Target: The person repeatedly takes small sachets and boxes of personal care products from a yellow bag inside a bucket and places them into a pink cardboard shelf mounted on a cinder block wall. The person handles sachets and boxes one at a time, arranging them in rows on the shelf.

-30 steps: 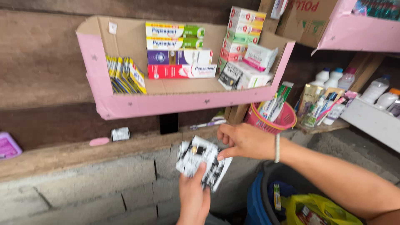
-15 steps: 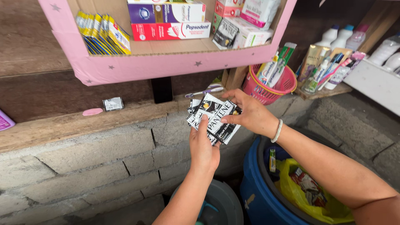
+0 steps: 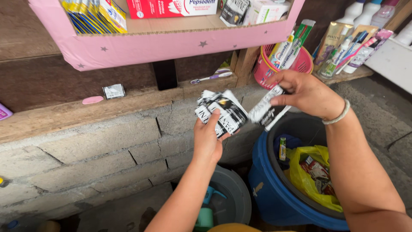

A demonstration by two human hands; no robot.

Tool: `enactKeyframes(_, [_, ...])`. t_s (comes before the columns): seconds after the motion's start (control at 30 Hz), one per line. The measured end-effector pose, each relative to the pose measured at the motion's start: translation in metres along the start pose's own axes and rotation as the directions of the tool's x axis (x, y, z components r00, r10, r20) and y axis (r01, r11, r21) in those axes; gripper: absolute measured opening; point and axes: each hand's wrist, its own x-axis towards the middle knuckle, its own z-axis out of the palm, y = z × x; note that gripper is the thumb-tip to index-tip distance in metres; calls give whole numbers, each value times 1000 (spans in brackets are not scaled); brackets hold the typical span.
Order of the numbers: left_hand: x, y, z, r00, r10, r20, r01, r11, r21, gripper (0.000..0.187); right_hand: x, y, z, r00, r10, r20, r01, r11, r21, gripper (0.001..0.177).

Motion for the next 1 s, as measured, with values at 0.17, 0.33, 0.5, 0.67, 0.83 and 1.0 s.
enactKeyframes(0.17, [9, -13, -10, 990, -128, 62, 103, 946, 307, 24, 0, -15, 20, 934, -183, 305, 195, 981, -7, 29])
enactKeyframes(0.33, [2, -25, -3, 983, -134, 129, 92, 952, 292, 24, 6, -19, 54, 850, -508, 138, 525, 835, -162, 27])
enactKeyframes(0.5, [-6, -18, 1, 971, -225, 79, 194, 938, 287, 39, 4, -18, 71, 925, -365, 108, 380, 877, -294, 33])
enactKeyframes(0.67, [-8, -18, 2, 968, -248, 36, 236, 950, 207, 46, 3, -12, 72, 978, -179, 103, 198, 955, -219, 53])
enactKeyframes(0.83, [-8, -10, -6, 977, -215, 2, 215, 975, 53, 46, -14, -1, 32, 990, 38, 138, -18, 989, -145, 27])
enactKeyframes(1.0, [-7, -8, -10, 960, -281, -3, 281, 960, -3, 71, -32, 8, 18, 972, 18, 233, -19, 1000, 2, 19])
